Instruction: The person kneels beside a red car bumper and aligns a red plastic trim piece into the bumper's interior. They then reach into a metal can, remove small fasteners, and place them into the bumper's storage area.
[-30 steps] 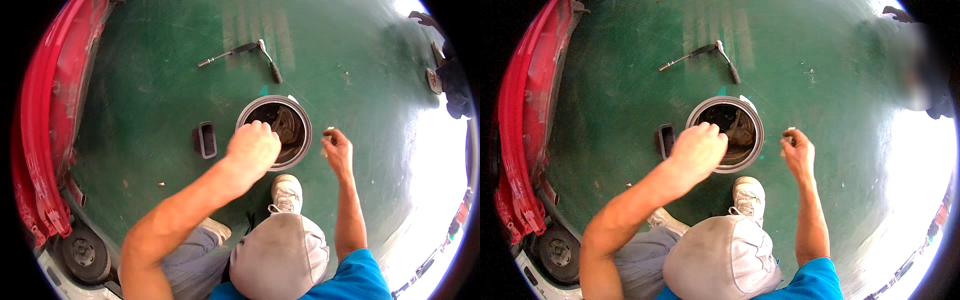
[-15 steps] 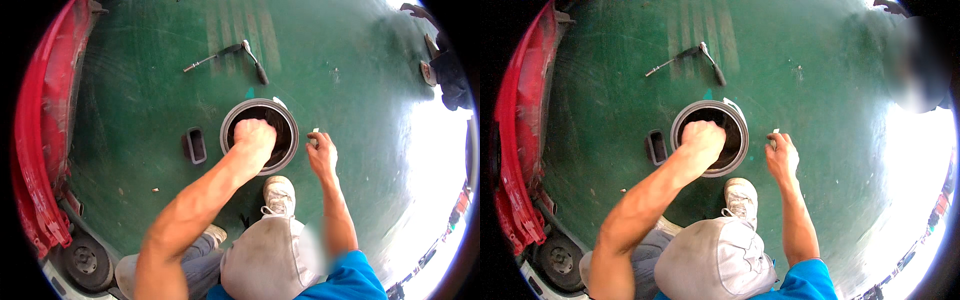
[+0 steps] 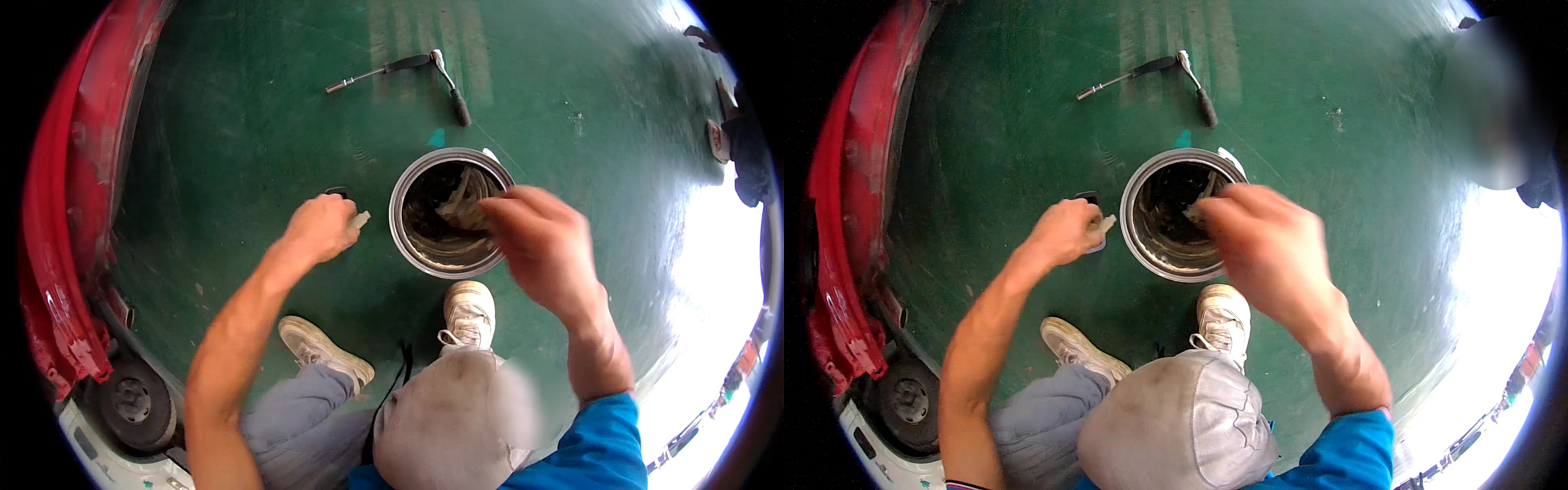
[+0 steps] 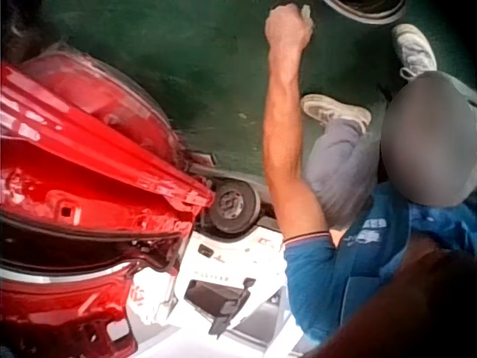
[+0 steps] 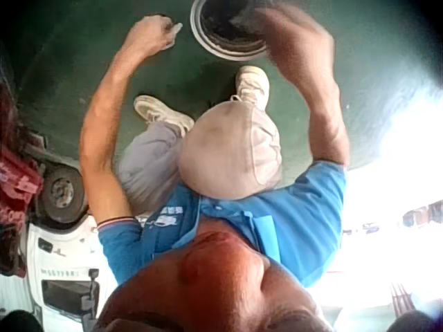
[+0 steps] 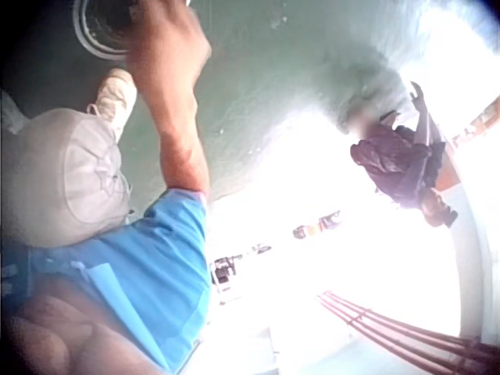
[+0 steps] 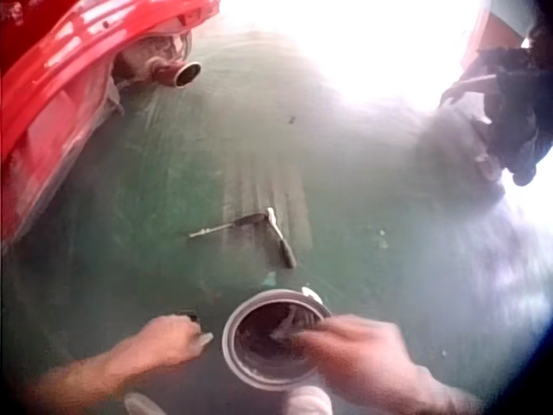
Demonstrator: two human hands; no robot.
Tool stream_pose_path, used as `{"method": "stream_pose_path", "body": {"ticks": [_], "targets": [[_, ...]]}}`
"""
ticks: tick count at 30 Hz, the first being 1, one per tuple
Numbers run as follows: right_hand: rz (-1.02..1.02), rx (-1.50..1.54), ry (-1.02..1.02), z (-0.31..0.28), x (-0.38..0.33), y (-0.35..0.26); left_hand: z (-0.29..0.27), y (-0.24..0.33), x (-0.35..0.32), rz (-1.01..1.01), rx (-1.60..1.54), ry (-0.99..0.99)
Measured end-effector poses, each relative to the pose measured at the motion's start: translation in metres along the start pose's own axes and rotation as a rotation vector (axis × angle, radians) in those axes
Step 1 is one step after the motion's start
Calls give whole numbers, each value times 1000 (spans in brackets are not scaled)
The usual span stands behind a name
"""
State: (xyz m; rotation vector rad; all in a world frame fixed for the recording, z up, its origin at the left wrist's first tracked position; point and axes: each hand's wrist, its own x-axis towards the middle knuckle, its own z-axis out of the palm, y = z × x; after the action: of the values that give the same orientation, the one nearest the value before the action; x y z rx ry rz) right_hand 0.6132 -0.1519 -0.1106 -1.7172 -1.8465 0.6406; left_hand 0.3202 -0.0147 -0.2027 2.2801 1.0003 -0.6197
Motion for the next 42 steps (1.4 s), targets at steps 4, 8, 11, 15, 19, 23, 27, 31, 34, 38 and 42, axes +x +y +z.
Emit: {"method": "stream_pose_path", "body": {"ticks": [4, 8, 11, 15, 19, 23, 27, 31, 34, 38, 42], "targets": [[40, -389, -916, 67, 47, 8, 39, 13, 2, -19, -31, 131], [-30, -442, -876, 117, 37, 45, 31, 22, -6, 5, -191, 317], [7, -444, -938, 117, 47, 31, 29, 4, -16, -30, -245, 331], [57, -452, -995, 126, 37, 37, 34, -5, -20, -47, -324, 290], [112, -531, -1017, 139, 34, 40, 42, -6, -22, -23, -325, 272], [302, -437, -938, 150, 39, 40, 44, -5, -22, -1, -325, 281], [52, -577, -1022, 147, 36, 46, 34, 5, -22, -37, -335, 217], [-94, -662, -1113, 151, 40, 49, 32, 4, -24, -22, -315, 228], [-48, -626, -1082, 145, 45, 44, 37, 1, -26, 0, -309, 267], [-238, -672, -1006, 111, 44, 24, 36, 2, -24, 18, -315, 255], [-27, -563, -799, 43, 50, -15, 34, 6, -24, 22, -314, 220]]}}
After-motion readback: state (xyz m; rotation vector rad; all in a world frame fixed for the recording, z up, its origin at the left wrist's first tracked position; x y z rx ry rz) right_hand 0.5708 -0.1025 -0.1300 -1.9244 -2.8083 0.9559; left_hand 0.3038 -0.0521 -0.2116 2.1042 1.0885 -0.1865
